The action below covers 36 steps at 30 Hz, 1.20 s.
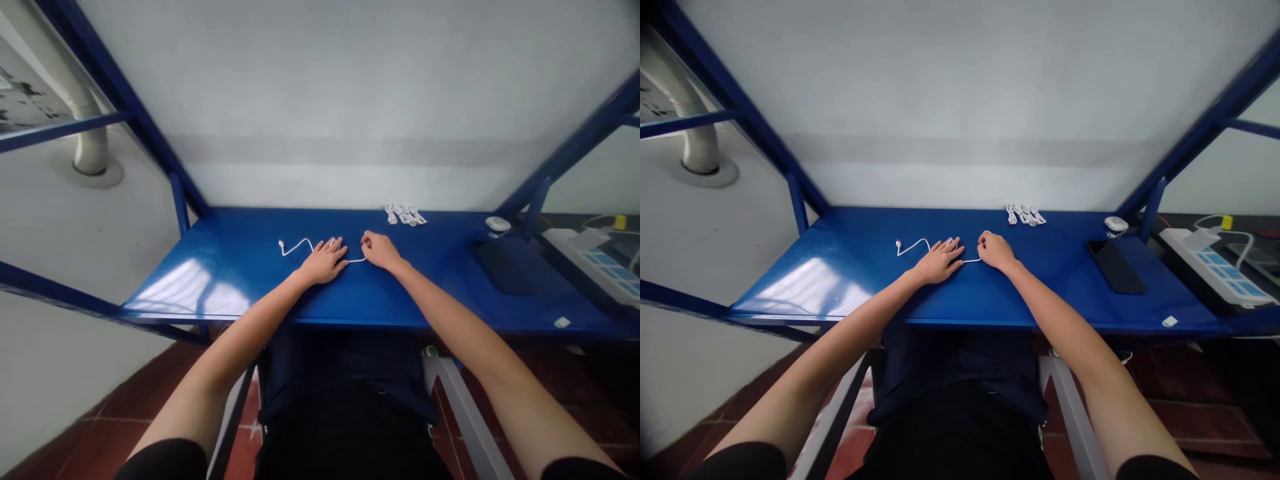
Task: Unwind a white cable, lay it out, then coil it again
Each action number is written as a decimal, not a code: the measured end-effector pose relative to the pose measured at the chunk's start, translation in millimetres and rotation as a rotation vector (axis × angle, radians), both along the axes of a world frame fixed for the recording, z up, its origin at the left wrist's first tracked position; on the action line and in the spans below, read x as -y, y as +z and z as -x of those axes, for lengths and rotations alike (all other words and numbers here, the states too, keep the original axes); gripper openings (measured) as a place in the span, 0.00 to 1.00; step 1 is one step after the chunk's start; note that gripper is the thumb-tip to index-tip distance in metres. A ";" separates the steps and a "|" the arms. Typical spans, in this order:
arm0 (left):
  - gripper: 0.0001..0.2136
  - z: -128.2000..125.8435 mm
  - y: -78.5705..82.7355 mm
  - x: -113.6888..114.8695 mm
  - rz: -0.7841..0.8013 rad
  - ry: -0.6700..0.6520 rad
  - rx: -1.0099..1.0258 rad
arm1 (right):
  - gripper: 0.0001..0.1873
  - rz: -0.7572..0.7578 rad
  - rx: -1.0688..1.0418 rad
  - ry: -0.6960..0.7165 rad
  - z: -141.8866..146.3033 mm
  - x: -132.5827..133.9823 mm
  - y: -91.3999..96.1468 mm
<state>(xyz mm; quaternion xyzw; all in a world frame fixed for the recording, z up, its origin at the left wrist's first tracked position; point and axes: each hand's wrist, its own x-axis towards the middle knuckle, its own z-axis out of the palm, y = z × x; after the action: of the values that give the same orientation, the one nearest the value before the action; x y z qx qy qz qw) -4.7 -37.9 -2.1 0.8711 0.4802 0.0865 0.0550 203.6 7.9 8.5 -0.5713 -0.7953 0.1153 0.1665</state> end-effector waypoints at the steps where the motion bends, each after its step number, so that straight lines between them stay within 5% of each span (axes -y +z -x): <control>1: 0.25 -0.7 0.0 -0.7 -0.001 0.010 0.006 | 0.14 -0.035 0.002 0.079 -7.5 -1.4 -0.1; 8: 0.24 -8.3 0.8 -9.5 -0.022 0.113 0.065 | 0.13 -0.086 0.103 0.386 -48.7 -0.4 6.0; 17: 0.24 -8.2 0.6 -12.5 -0.016 0.095 0.057 | 0.10 0.003 -0.123 0.553 -25.1 17.7 16.2; 22: 0.25 -8.2 0.3 -13.8 -0.002 0.100 0.075 | 0.11 0.126 -0.283 0.438 -22.6 24.9 16.5; 30: 0.33 2.1 4.5 -6.3 -0.013 0.007 0.190 | 0.28 -0.063 -0.112 0.307 -19.3 14.8 0.2; 33: 0.29 15.8 14.7 -2.7 -0.096 -0.005 0.265 | 0.20 -0.078 -0.063 0.288 -20.7 15.5 1.7; 36: 0.19 33.4 26.3 -0.8 -0.219 0.215 0.282 | 0.12 -0.098 -0.048 0.272 -24.8 14.4 3.5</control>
<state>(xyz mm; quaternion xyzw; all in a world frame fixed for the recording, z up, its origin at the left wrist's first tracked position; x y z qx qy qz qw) -38.1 -37.2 24.2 0.7949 0.5457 0.2646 0.0172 228.4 -6.5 12.1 -0.4466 -0.8659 0.1115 0.1959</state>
